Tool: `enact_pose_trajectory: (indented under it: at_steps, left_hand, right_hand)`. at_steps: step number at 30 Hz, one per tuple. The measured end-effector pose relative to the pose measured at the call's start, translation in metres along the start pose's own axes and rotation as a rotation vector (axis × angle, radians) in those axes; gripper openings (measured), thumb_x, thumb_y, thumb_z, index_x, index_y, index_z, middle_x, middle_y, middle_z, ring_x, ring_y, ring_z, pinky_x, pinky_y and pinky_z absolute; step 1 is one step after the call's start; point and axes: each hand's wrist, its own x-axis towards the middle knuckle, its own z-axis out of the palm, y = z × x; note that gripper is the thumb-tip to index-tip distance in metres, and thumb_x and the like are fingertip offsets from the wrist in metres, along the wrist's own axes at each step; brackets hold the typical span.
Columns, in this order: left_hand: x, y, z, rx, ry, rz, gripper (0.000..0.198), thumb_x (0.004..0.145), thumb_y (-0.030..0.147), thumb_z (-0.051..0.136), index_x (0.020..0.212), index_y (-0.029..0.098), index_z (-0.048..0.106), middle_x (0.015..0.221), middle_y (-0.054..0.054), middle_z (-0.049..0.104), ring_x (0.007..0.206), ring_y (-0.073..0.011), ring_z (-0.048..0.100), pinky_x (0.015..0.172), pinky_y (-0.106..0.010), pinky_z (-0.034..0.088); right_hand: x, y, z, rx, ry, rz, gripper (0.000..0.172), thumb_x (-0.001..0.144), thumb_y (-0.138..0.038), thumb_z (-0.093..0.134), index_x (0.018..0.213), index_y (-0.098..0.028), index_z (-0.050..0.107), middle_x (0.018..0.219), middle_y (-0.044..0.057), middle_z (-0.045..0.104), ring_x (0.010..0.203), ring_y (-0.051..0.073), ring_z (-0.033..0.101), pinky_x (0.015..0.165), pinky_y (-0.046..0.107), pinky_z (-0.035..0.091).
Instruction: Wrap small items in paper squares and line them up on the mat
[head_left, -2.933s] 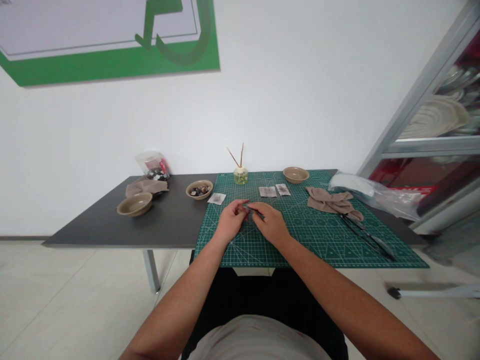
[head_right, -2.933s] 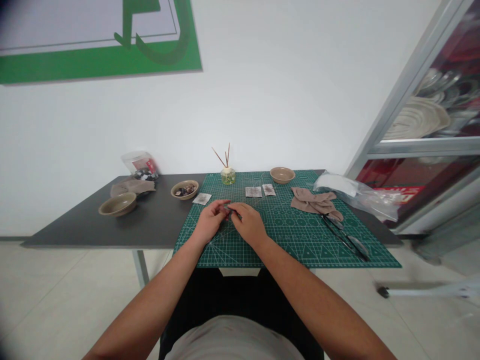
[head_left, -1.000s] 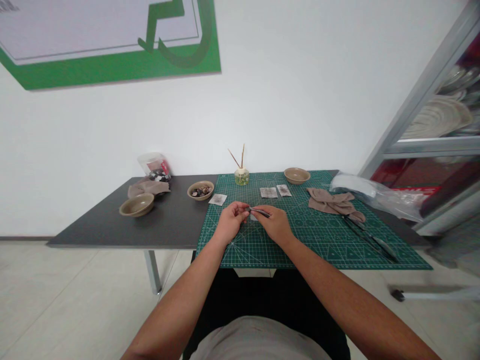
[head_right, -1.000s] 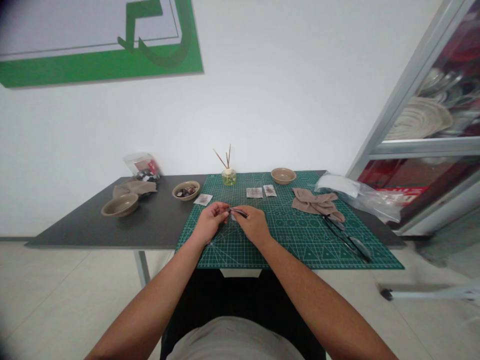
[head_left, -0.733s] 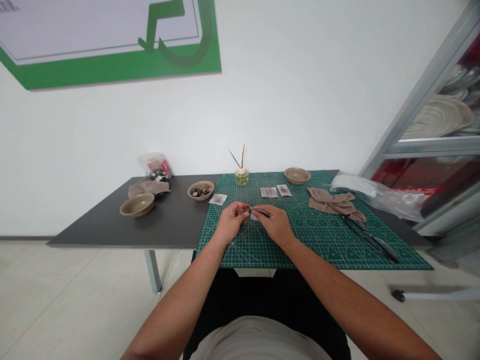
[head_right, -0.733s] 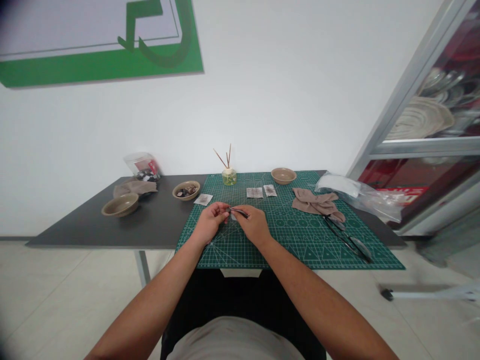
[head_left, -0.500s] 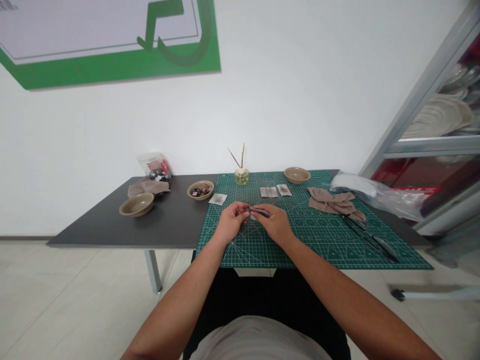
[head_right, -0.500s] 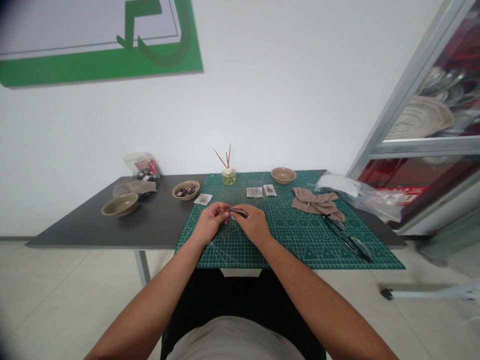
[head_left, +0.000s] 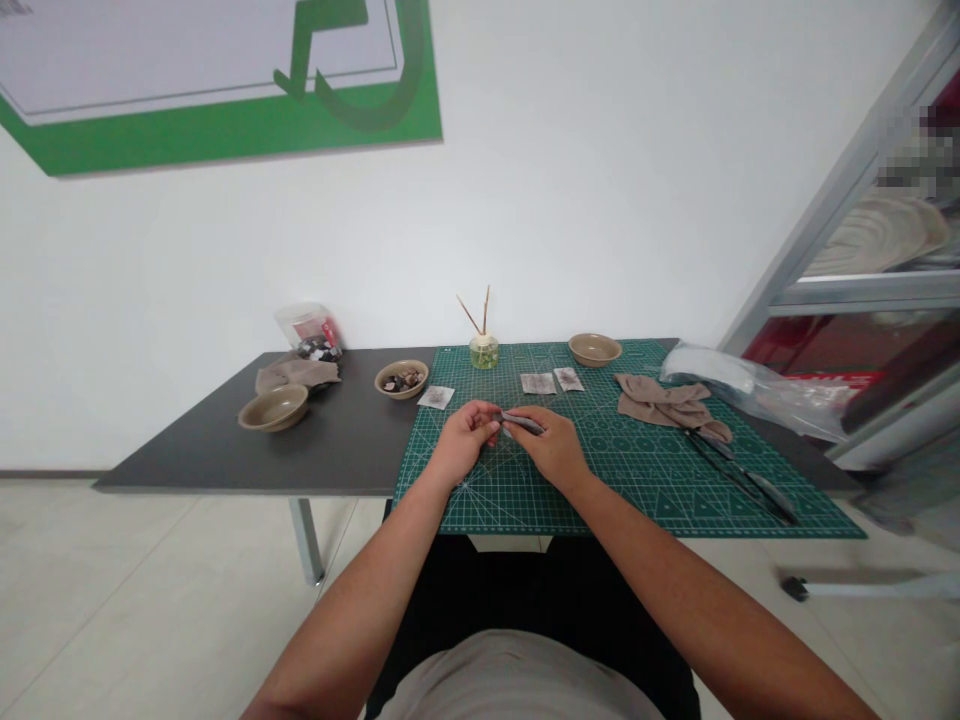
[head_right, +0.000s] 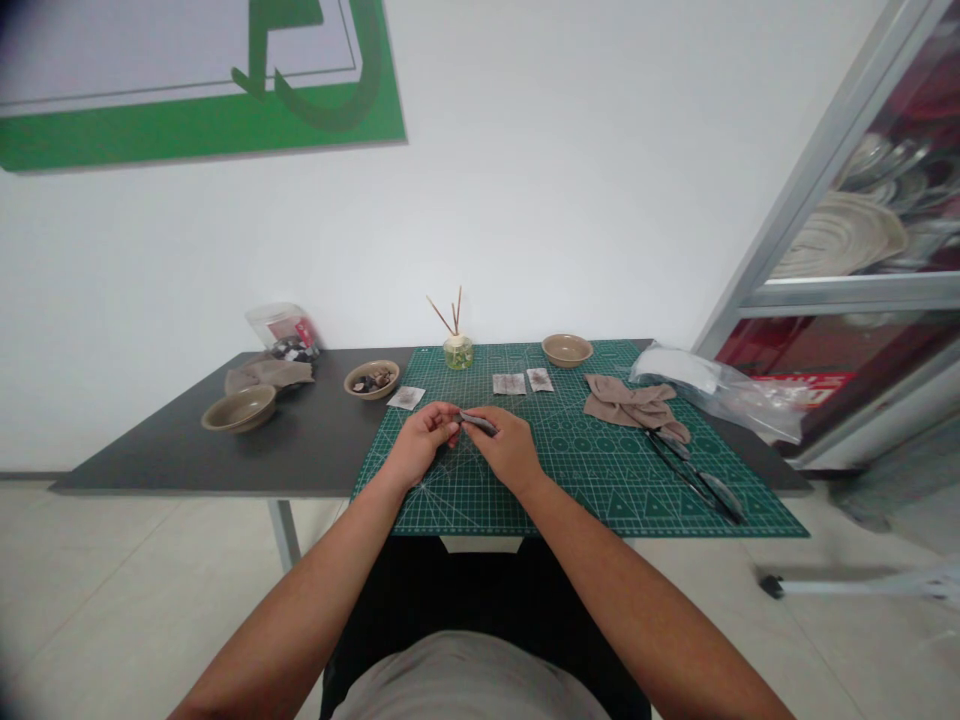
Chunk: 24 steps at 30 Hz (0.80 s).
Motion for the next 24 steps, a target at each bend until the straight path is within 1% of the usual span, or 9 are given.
enact_pose_trajectory:
  at_steps: [2,6,8,11,12,14,18,21,24]
  left_hand:
    - [0.0003,0.0002,0.0002,-0.006,-0.001,0.015,0.021,0.073,0.022,0.065,0.093,0.017,0.06,0.063,0.004,0.055,0.056,-0.0093,0.051,0.058,-0.023,0.041]
    - [0.0006,0.0017,0.0011,0.01,0.081,0.073,0.023,0.071,0.018,0.065,0.093,0.018,0.06,0.067,0.004,0.054,0.061,-0.01,0.054,0.064,-0.024,0.044]
    - [0.0007,0.0023,0.0013,0.049,0.093,0.071,0.02,0.073,0.02,0.065,0.092,0.018,0.061,0.069,0.003,0.056,0.064,-0.0109,0.056,0.066,-0.025,0.045]
    - [0.0007,0.002,0.0009,0.111,0.057,0.051,0.015,0.077,0.026,0.063,0.09,0.018,0.064,0.072,0.001,0.061,0.067,-0.0117,0.057,0.068,-0.026,0.045]
    - [0.0008,0.0014,0.0006,0.128,0.044,0.053,0.014,0.077,0.026,0.063,0.088,0.017,0.065,0.073,0.001,0.061,0.067,-0.0116,0.057,0.068,-0.025,0.045]
    - [0.0011,-0.0002,-0.0001,0.159,0.03,0.069,0.013,0.075,0.024,0.064,0.086,0.017,0.066,0.073,0.001,0.061,0.068,-0.0113,0.056,0.068,-0.025,0.043]
    - [0.0018,-0.0037,-0.0016,0.145,0.077,0.073,0.017,0.07,0.021,0.069,0.086,0.017,0.065,0.075,0.001,0.062,0.071,-0.011,0.056,0.07,-0.024,0.043]
    - [0.0013,-0.0042,-0.0017,0.107,0.082,0.018,0.019,0.068,0.023,0.072,0.085,0.016,0.065,0.072,0.0,0.063,0.067,-0.0111,0.057,0.067,-0.024,0.044]
    - [-0.0001,-0.0021,-0.0006,0.071,0.077,-0.022,0.02,0.066,0.024,0.074,0.082,0.015,0.067,0.071,-0.001,0.065,0.066,-0.0117,0.059,0.066,-0.025,0.044]
  right_hand:
    - [0.0006,0.0009,-0.0004,-0.001,-0.002,0.015,0.014,0.079,-0.028,0.063,0.088,-0.023,0.072,0.088,0.003,0.074,0.081,0.02,0.068,0.078,0.034,0.053]
    - [0.0039,0.0057,-0.0006,0.0,0.045,0.097,0.014,0.077,-0.032,0.064,0.084,-0.023,0.072,0.083,0.003,0.073,0.079,0.021,0.068,0.075,0.034,0.054]
    - [0.0057,0.0084,0.0002,0.066,0.071,0.187,0.017,0.076,-0.035,0.064,0.085,-0.022,0.07,0.082,0.003,0.071,0.075,0.021,0.067,0.067,0.033,0.055]
    - [0.0065,0.0101,0.0023,0.19,0.055,0.291,0.022,0.075,-0.039,0.064,0.087,-0.021,0.068,0.082,0.003,0.069,0.069,0.019,0.066,0.054,0.029,0.055]
    - [0.0062,0.01,0.0028,0.202,0.045,0.292,0.023,0.075,-0.039,0.064,0.088,-0.021,0.068,0.083,0.003,0.069,0.068,0.019,0.065,0.052,0.028,0.055]
    - [0.0052,0.0094,0.0032,0.163,0.022,0.256,0.022,0.075,-0.039,0.064,0.088,-0.021,0.067,0.082,0.002,0.069,0.068,0.018,0.065,0.054,0.028,0.055]
    - [0.0044,0.0085,0.0012,0.027,-0.023,0.173,0.019,0.075,-0.036,0.065,0.088,-0.022,0.068,0.075,0.0,0.068,0.062,0.016,0.063,0.062,0.029,0.052]
    - [0.0053,0.0082,-0.0009,-0.021,-0.045,0.119,0.017,0.076,-0.035,0.065,0.087,-0.022,0.069,0.076,0.0,0.07,0.069,0.018,0.064,0.068,0.031,0.05]
    - [0.0059,0.0077,-0.0019,-0.019,-0.048,0.109,0.018,0.076,-0.036,0.064,0.087,-0.022,0.07,0.08,0.001,0.071,0.074,0.019,0.065,0.07,0.031,0.048]
